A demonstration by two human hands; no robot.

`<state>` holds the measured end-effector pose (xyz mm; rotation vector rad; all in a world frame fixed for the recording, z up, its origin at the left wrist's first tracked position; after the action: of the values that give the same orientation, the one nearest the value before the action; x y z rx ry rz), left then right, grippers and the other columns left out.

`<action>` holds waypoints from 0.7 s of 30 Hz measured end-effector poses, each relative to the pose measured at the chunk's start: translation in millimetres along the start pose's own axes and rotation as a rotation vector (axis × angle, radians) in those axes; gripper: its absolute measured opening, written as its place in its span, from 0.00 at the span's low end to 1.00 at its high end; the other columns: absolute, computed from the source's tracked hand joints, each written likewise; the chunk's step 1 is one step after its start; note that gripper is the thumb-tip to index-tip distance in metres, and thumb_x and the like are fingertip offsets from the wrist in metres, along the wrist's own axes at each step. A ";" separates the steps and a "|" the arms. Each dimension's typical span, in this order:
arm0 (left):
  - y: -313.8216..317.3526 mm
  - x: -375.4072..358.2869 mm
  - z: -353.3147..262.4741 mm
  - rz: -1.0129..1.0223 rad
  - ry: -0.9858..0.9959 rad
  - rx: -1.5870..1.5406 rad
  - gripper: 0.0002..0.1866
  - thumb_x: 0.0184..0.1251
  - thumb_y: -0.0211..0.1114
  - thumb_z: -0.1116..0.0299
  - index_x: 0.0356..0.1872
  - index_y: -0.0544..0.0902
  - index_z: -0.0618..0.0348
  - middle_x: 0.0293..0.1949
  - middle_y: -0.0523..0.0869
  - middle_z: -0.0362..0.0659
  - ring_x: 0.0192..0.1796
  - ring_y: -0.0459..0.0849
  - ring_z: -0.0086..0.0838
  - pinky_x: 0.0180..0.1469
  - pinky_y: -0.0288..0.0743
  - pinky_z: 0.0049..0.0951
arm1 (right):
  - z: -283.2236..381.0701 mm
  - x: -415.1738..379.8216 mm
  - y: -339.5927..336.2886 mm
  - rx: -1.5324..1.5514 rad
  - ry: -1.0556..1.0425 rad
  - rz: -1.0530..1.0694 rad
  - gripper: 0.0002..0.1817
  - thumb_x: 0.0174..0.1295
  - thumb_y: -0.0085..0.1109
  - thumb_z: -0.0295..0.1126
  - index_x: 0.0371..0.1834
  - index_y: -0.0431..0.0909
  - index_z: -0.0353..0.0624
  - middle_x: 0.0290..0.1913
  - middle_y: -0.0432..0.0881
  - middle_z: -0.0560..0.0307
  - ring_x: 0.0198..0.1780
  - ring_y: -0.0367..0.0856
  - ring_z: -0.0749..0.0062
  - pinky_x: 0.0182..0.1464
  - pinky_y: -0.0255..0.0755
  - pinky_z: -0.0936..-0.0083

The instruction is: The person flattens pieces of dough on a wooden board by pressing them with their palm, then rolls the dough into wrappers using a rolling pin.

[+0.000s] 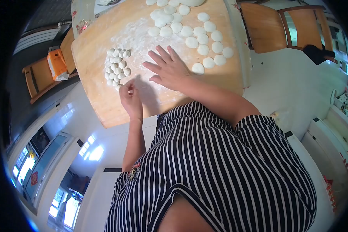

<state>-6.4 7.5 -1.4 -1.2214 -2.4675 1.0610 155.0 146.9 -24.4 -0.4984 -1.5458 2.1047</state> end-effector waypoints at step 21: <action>18.5 84.2 -41.8 0.483 -0.250 -0.434 0.13 0.77 0.72 0.65 0.52 0.89 0.64 0.40 0.90 0.37 0.38 0.82 0.20 0.46 0.77 0.24 | -13.6 -1.0 2.9 -0.010 -0.057 -0.142 0.28 0.76 0.55 0.47 0.78 0.75 0.57 0.84 0.65 0.59 0.86 0.56 0.55 0.86 0.48 0.47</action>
<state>-30.1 100.2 5.1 -2.0050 -2.7627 0.8315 162.9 156.2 -31.3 -0.3244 -1.5759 2.0192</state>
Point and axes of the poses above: each hand's wrist, its own x-axis towards the middle knuckle, its own y-axis out of the palm, z = x × y, the point moved 1 cm from there along x, towards the middle knuckle
